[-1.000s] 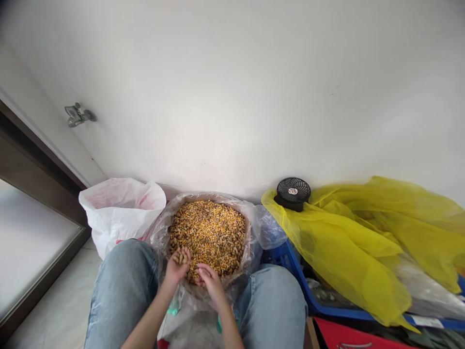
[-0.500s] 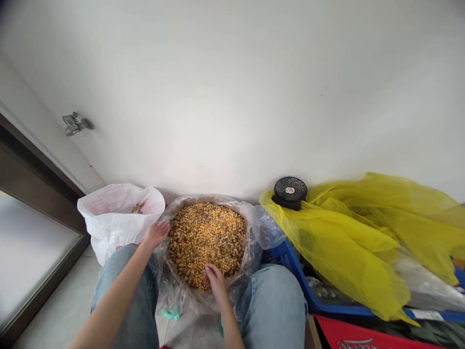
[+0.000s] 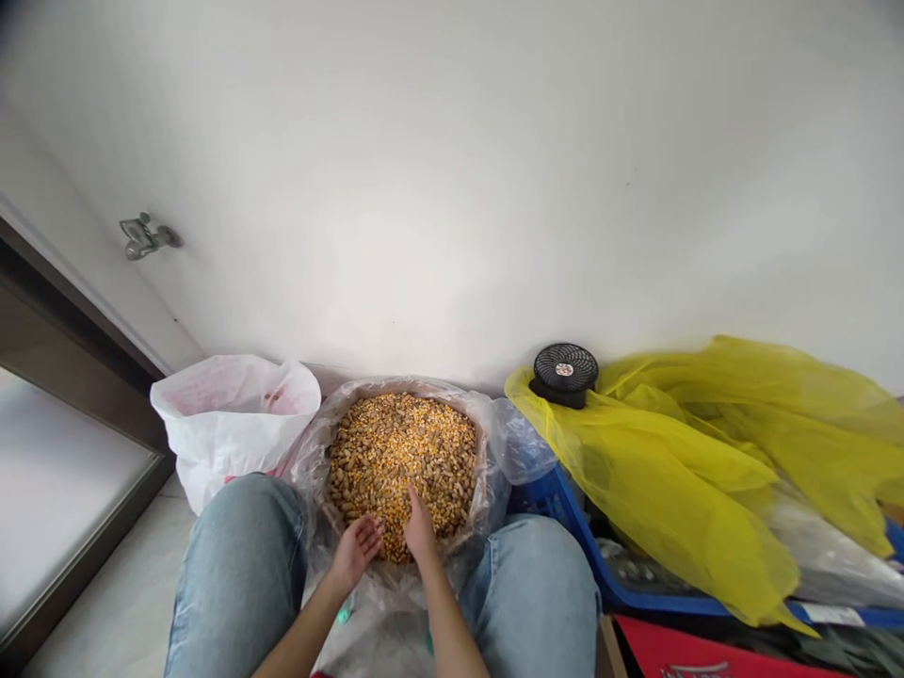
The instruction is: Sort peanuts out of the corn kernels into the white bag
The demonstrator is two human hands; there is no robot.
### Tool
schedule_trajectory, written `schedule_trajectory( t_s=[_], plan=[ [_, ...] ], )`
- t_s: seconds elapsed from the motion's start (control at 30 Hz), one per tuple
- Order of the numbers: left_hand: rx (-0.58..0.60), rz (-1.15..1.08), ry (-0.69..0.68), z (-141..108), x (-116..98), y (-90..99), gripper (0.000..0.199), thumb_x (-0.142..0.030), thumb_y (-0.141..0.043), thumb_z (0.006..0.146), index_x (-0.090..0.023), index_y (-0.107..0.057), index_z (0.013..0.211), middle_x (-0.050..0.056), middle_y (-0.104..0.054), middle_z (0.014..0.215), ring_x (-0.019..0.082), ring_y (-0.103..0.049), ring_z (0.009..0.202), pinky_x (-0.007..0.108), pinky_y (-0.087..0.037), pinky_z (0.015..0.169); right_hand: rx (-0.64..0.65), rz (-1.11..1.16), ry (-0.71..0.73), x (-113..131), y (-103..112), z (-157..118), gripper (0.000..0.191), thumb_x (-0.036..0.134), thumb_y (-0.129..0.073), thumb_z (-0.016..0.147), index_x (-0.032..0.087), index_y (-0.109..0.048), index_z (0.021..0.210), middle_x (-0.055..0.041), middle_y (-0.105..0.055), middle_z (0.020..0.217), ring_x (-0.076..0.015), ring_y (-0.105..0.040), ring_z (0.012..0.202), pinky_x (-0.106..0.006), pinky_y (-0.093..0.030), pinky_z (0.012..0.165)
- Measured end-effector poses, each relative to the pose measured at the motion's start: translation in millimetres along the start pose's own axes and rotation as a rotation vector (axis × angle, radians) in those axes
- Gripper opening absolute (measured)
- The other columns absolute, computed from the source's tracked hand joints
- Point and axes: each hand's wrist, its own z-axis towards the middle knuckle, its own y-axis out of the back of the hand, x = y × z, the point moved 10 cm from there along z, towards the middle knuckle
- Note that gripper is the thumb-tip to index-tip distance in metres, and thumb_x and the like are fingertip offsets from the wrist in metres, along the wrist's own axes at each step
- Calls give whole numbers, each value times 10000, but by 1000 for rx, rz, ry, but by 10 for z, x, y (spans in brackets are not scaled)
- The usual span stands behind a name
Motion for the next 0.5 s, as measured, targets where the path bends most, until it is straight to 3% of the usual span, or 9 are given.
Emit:
schedule_trajectory(
  t_s=[0.1, 0.23, 0.37, 0.5],
  plan=[
    [1, -44, -2, -54, 69, 11, 139, -240, -461, 773, -166, -551, 848, 47, -625, 827, 128, -603, 685, 245, -456, 622, 166, -252, 69, 95, -136, 109, 759, -49, -358, 571, 232, -352, 1276, -56, -427, 1300, -177, -393, 1178, -303, -310, 942],
    [-19, -78, -3, -66, 89, 6, 137, -235, -466, 770, -171, -548, 859, 37, -626, 817, 133, -605, 682, 250, -454, 612, 246, -433, -36, -57, -112, 82, 583, -22, -385, 636, 252, -499, 1137, -90, -563, 1108, -205, -538, 989, -304, -377, 806],
    [-30, -90, -22, -56, 76, -2, 132, -214, -468, 769, -174, -554, 861, 28, -623, 802, 126, -602, 665, 244, -452, 604, 218, -321, -74, -185, -13, -36, 363, 32, -449, 640, 223, -589, 916, -69, -590, 963, -189, -552, 896, -281, -375, 744],
    [-24, -105, -26, -61, 81, -7, 132, -207, -468, 767, -177, -562, 855, 24, -622, 790, 129, -602, 663, 248, -451, 606, 127, 47, -122, -267, 94, -63, 226, 25, -501, 557, 191, -591, 682, -20, -585, 772, -171, -539, 775, -284, -363, 737]
  ],
)
